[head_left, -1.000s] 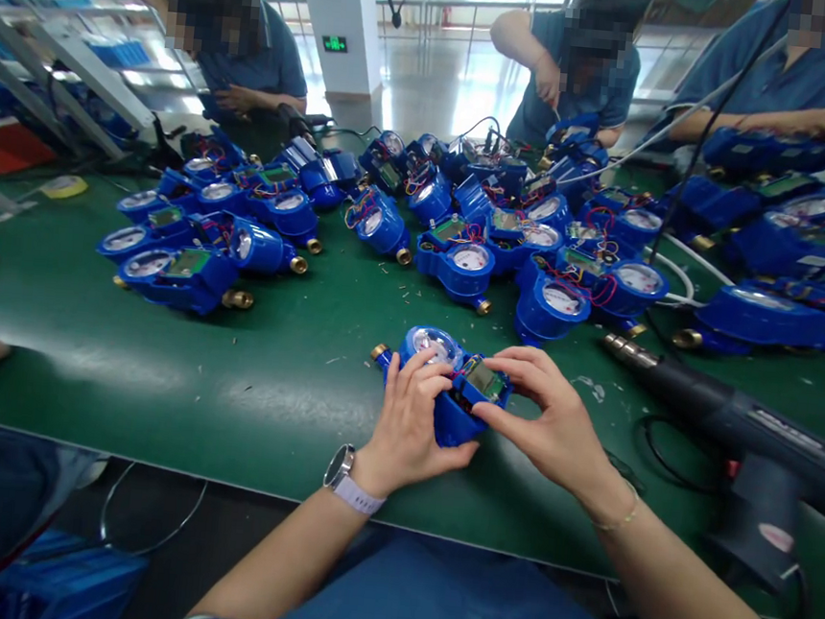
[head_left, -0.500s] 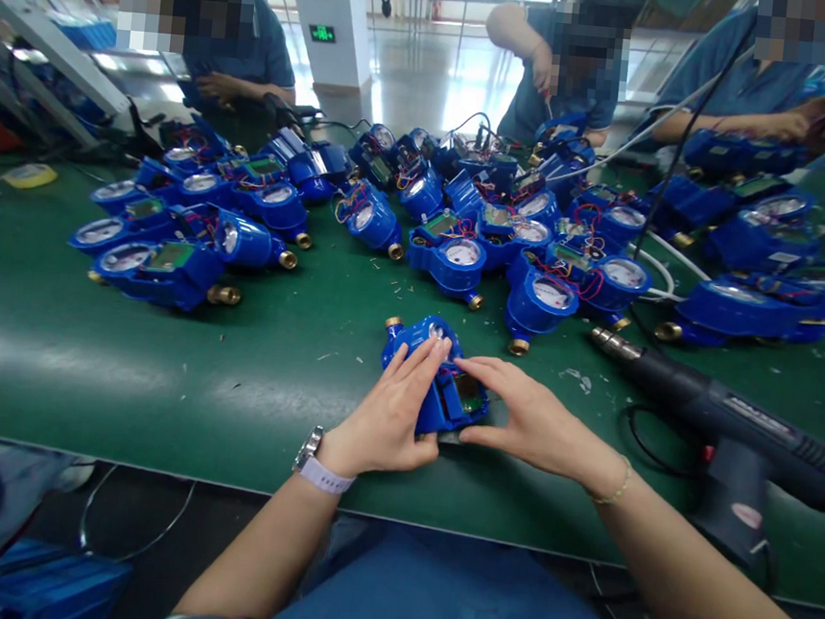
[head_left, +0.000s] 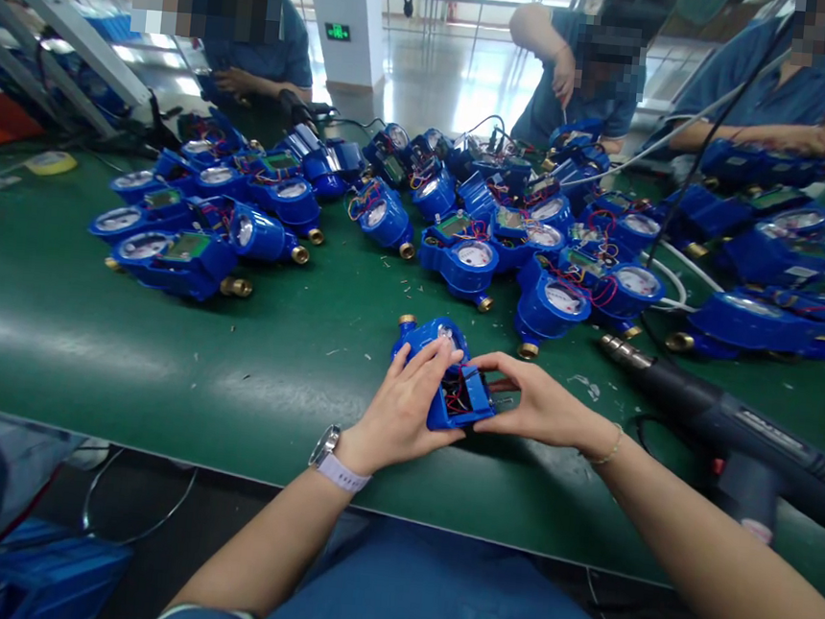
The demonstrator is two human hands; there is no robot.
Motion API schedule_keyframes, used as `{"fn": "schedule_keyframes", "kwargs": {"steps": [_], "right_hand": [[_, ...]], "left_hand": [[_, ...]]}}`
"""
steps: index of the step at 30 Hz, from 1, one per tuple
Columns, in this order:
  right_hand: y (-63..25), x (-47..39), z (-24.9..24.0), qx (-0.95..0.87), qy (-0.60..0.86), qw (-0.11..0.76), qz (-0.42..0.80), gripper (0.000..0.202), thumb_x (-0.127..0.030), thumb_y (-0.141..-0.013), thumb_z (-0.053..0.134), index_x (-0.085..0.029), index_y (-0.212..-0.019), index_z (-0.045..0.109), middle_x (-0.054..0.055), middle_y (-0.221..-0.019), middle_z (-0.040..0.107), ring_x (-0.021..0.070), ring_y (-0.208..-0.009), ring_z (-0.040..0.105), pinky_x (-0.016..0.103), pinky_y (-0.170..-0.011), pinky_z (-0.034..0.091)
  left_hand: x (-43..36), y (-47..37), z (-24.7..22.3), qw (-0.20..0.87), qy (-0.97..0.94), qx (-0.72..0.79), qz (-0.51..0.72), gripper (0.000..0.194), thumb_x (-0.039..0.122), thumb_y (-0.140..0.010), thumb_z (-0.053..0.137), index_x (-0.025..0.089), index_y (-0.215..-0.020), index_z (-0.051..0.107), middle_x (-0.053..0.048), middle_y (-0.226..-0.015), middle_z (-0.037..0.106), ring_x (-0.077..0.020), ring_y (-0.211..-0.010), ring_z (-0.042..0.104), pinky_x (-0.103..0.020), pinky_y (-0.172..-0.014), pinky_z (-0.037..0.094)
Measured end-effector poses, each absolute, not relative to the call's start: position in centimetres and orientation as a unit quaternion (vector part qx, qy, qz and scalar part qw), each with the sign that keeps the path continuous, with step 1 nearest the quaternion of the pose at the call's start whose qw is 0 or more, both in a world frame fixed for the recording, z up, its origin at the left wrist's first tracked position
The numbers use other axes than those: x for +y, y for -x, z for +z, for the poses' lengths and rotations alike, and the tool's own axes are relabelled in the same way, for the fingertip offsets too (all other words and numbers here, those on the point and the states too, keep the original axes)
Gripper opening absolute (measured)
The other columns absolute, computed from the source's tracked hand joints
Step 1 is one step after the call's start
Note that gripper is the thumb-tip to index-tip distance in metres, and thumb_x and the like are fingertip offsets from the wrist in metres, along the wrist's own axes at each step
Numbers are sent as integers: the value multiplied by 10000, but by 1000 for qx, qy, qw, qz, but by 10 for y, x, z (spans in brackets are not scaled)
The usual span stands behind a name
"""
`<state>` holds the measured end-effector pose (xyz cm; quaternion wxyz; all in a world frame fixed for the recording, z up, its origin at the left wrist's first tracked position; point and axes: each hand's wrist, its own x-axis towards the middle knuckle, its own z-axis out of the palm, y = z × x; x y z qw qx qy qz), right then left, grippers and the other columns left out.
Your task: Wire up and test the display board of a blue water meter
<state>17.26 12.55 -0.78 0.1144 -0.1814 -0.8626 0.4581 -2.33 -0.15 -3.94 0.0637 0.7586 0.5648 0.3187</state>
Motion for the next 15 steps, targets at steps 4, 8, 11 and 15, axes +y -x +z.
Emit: {"fn": "schedule_keyframes", "kwargs": {"steps": [4,8,11,15], "right_hand": [[-173,123,-11,-843,197,128,485,610,-444,-728,809,-186,-1214,545,98,-1203,600,260,-1121,601,386,-902,568],[-167,120,-1,-904,175,140,364,568,-412,-697,817,-159,-1148,580,111,-1108,644,269,-1002,631,395,-823,569],[-167,123,6,-916,161,129,344,542,-400,-688,826,-160,-1118,599,87,-1054,669,248,-952,651,356,-784,572],[-175,125,2,-882,178,133,415,535,-396,-710,825,-193,-1146,589,66,-1094,645,228,-1000,643,311,-776,594]], "left_hand": [[-1,28,-38,67,-771,548,318,1145,325,-724,806,167,-1541,19,-210,-1480,453,-343,-1441,332,-581,-1178,237],[-1,28,-40,60,-782,535,314,1039,336,-763,761,172,-1538,88,-196,-1499,433,-319,-1428,363,-553,-1189,233],[1,27,-40,66,-787,527,314,1050,334,-767,758,154,-1539,70,-201,-1486,450,-316,-1434,352,-548,-1188,244],[2,29,-38,77,-787,523,316,1048,331,-762,766,155,-1538,83,-196,-1501,431,-311,-1446,332,-541,-1192,250]]}}
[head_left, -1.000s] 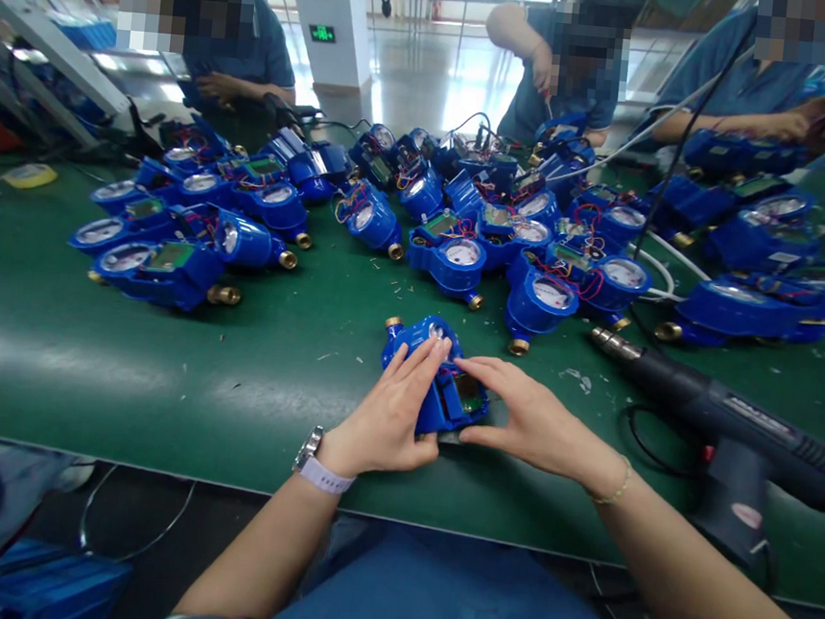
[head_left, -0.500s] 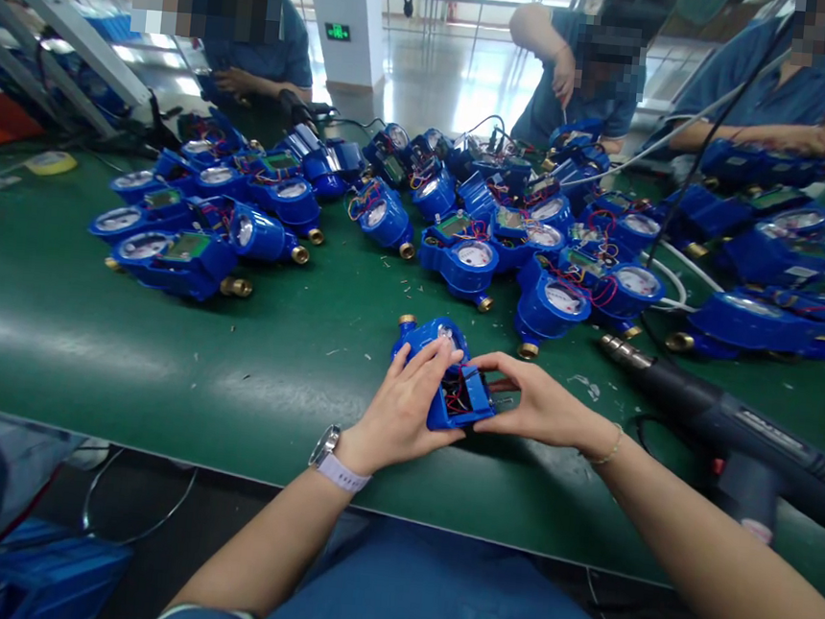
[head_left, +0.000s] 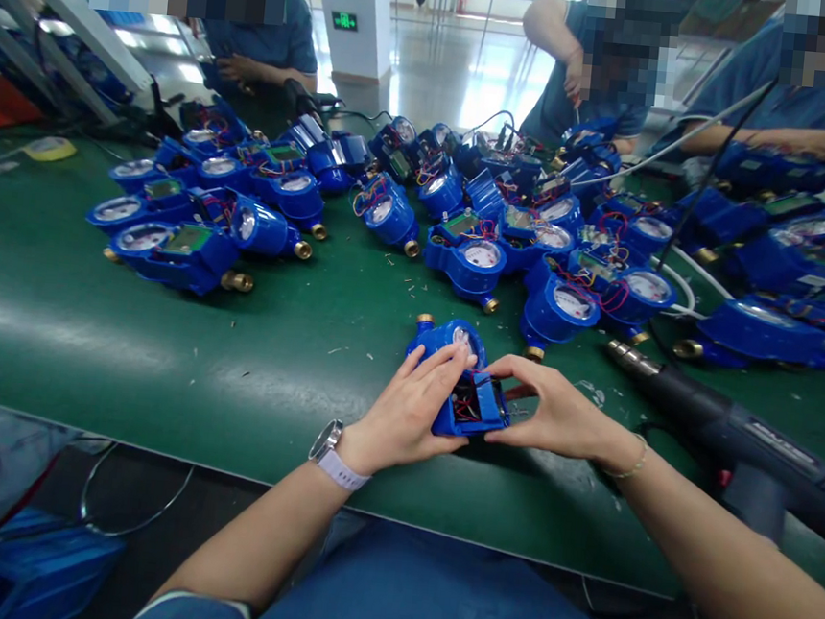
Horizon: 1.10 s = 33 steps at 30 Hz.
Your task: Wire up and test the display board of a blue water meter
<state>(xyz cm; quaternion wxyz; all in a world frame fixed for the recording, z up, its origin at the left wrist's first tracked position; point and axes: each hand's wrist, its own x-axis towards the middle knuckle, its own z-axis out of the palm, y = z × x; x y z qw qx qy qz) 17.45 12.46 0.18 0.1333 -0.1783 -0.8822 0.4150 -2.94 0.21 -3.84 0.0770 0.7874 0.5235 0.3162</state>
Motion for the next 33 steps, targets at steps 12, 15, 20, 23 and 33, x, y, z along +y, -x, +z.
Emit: {"fn": "schedule_keyframes", "kwargs": {"steps": [12,15,20,23,33], "right_hand": [[-185,109,4,-948,100,119,278,534,-229,-860,658,-255,-1355,460,123,-1281,527,275,-1114,580,424,-894,540],[-186,112,3,-927,82,169,324,436,-233,-850,683,-230,-1239,487,106,-1214,560,235,-1094,593,354,-902,531],[-191,114,-5,-898,96,202,379,392,-264,-861,704,-237,-1181,479,94,-1188,577,217,-1115,586,338,-942,509],[-194,111,-7,-890,106,204,395,386,-257,-867,702,-242,-1176,471,94,-1209,565,220,-1148,568,349,-965,498],[-189,101,-11,-898,125,235,350,453,-370,-822,773,-230,-1104,447,102,-1154,570,235,-1092,587,350,-886,515]], "left_hand": [[0,34,-45,88,-799,502,319,967,355,-815,722,171,-1537,105,-159,-1463,495,-288,-1444,342,-544,-1206,230],[-1,37,-44,85,-800,496,327,1002,352,-814,727,174,-1544,63,-169,-1450,506,-302,-1438,351,-563,-1193,256],[1,40,-44,87,-809,477,333,1071,350,-800,747,186,-1546,-3,-169,-1433,525,-310,-1436,353,-589,-1177,278],[1,40,-45,88,-807,481,331,1060,351,-799,744,189,-1547,11,-164,-1432,526,-306,-1434,358,-583,-1182,274],[1,41,-46,90,-809,477,330,1025,350,-807,734,178,-1546,45,-161,-1432,527,-297,-1442,344,-567,-1188,273]]}}
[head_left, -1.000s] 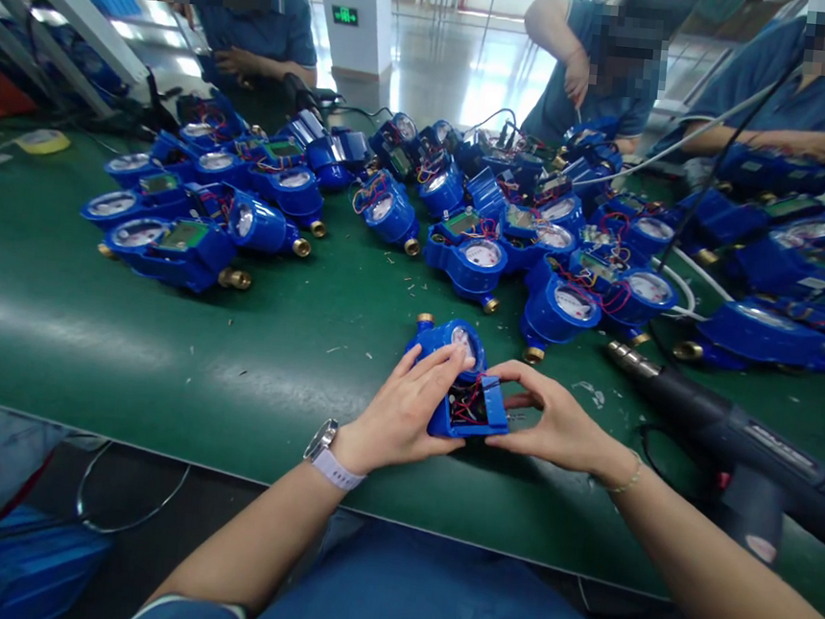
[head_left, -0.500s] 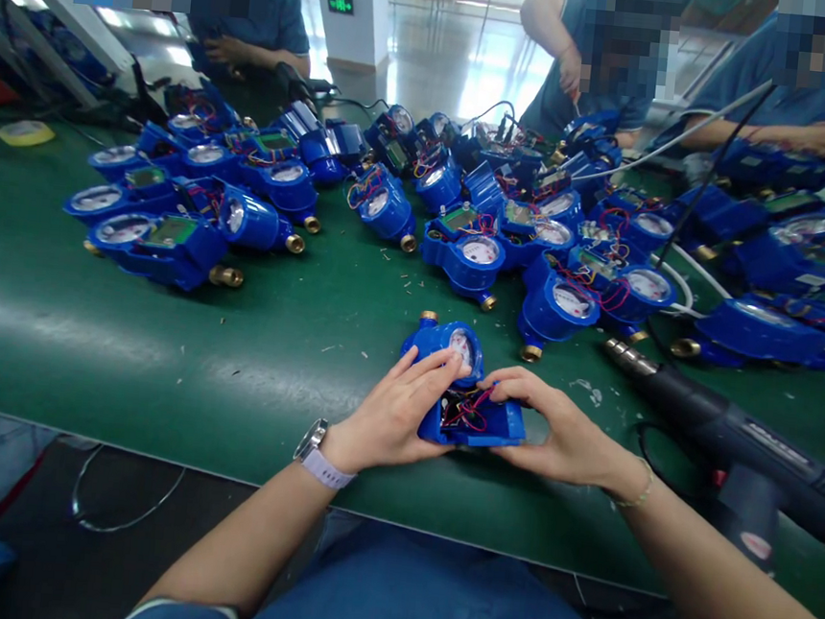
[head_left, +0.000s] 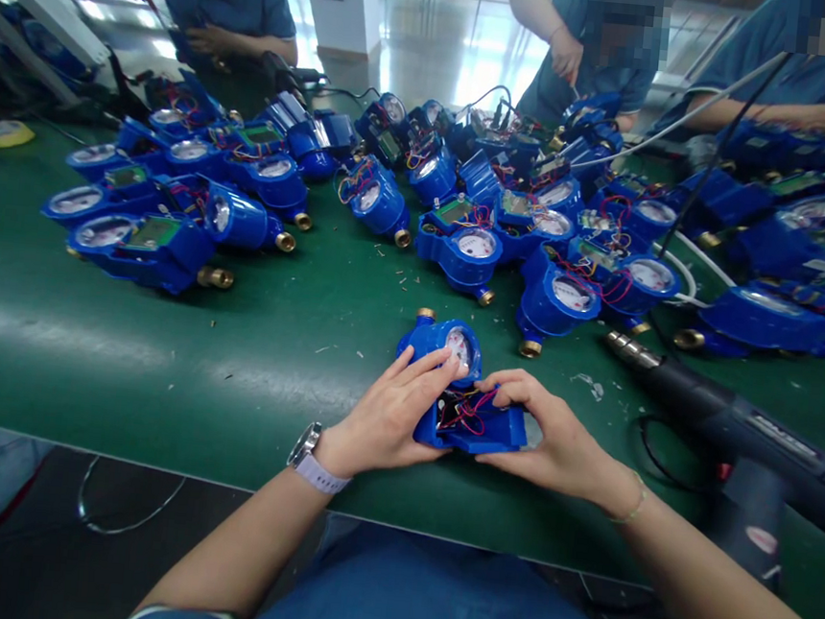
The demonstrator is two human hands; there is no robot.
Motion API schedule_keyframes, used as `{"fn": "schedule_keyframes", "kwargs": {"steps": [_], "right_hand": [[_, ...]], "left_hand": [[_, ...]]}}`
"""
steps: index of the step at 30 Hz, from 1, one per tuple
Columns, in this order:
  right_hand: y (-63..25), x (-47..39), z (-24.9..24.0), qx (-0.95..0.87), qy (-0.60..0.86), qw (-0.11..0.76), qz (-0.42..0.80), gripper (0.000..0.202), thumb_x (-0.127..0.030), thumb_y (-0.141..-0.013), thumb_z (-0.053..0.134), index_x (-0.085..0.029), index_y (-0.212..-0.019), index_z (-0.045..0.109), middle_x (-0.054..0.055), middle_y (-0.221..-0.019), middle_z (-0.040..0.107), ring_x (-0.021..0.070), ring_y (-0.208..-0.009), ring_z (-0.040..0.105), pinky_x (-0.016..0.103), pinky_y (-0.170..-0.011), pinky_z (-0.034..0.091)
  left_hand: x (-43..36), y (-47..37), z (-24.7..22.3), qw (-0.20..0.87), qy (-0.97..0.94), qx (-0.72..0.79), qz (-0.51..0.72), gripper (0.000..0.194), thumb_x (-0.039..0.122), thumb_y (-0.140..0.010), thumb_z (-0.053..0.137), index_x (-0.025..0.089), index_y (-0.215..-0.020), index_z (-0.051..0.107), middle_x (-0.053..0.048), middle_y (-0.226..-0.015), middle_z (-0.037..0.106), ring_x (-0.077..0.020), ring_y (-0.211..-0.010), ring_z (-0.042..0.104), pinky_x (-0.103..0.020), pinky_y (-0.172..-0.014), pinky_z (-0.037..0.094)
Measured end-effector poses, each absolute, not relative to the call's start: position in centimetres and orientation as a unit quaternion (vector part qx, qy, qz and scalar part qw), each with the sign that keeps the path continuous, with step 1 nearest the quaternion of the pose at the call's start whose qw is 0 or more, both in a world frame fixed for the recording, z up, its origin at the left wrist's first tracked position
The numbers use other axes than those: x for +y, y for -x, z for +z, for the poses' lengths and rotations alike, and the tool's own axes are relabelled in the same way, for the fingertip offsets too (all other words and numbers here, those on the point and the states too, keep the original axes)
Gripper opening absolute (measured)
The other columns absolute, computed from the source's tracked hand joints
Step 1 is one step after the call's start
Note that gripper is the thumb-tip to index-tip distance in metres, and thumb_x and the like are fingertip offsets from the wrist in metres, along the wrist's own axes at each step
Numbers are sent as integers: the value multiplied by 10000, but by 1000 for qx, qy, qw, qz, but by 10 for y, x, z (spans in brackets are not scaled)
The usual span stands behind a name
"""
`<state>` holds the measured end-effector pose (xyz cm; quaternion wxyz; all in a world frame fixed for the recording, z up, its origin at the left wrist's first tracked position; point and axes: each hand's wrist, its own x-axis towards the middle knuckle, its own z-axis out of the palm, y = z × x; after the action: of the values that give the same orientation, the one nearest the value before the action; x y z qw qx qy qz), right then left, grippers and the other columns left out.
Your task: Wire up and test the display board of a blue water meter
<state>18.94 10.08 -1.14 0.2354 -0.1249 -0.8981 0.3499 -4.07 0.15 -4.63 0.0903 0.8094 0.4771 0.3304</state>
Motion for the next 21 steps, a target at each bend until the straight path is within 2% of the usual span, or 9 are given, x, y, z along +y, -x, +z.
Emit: {"fn": "schedule_keyframes", "kwargs": {"steps": [6,10,12,14,17,19,21], "right_hand": [[-192,106,-11,-872,133,232,410,397,-364,-836,760,-239,-1074,468,98,-1176,579,234,-1120,590,369,-937,503],[-192,106,-11,-870,142,223,416,388,-349,-839,757,-243,-1075,468,98,-1179,583,232,-1127,590,364,-939,512],[-192,104,-9,-877,142,216,405,381,-340,-847,748,-249,-1094,473,98,-1189,585,232,-1138,587,362,-941,522],[-195,101,-5,-887,146,197,391,423,-341,-860,732,-262,-1190,479,107,-1264,565,246,-1208,558,382,-983,516],[-209,99,1,-881,195,186,389,652,-387,-874,712,-299,-1431,384,116,-1446,456,280,-1358,440,460,-1117,420],[-232,101,0,-837,274,245,405,719,-417,-883,695,-323,-1493,325,107,-1495,411,284,-1392,400,493,-1170,347],[-269,107,-7,-758,400,357,372,702,-405,-847,730,-308,-1453,388,124,-1472,436,302,-1386,406,523,-1187,303]], "left_hand": [[1,42,-44,101,-807,481,326,846,361,-825,722,156,-1486,234,-179,-1438,515,-289,-1456,317,-560,-1200,243],[1,42,-42,106,-813,470,328,451,345,-849,701,181,-1215,495,-151,-1419,542,-273,-1462,308,-548,-1212,218],[0,41,-40,96,-821,468,312,287,341,-854,691,192,-1060,558,-141,-1421,542,-287,-1461,309,-562,-1207,220],[0,40,-39,80,-825,472,299,234,334,-855,687,193,-1011,585,-135,-1428,535,-301,-1463,300,-573,-1200,231],[-1,37,-39,63,-823,482,295,223,319,-862,675,191,-1025,596,-130,-1447,517,-312,-1470,280,-588,-1192,241],[-2,35,-38,61,-820,488,294,220,316,-872,662,187,-1034,587,-137,-1454,508,-314,-1470,279,-596,-1190,243],[-2,33,-38,67,-815,490,300,268,370,-875,663,179,-1038,570,-152,-1438,522,-314,-1461,301,-596,-1188,254]]}}
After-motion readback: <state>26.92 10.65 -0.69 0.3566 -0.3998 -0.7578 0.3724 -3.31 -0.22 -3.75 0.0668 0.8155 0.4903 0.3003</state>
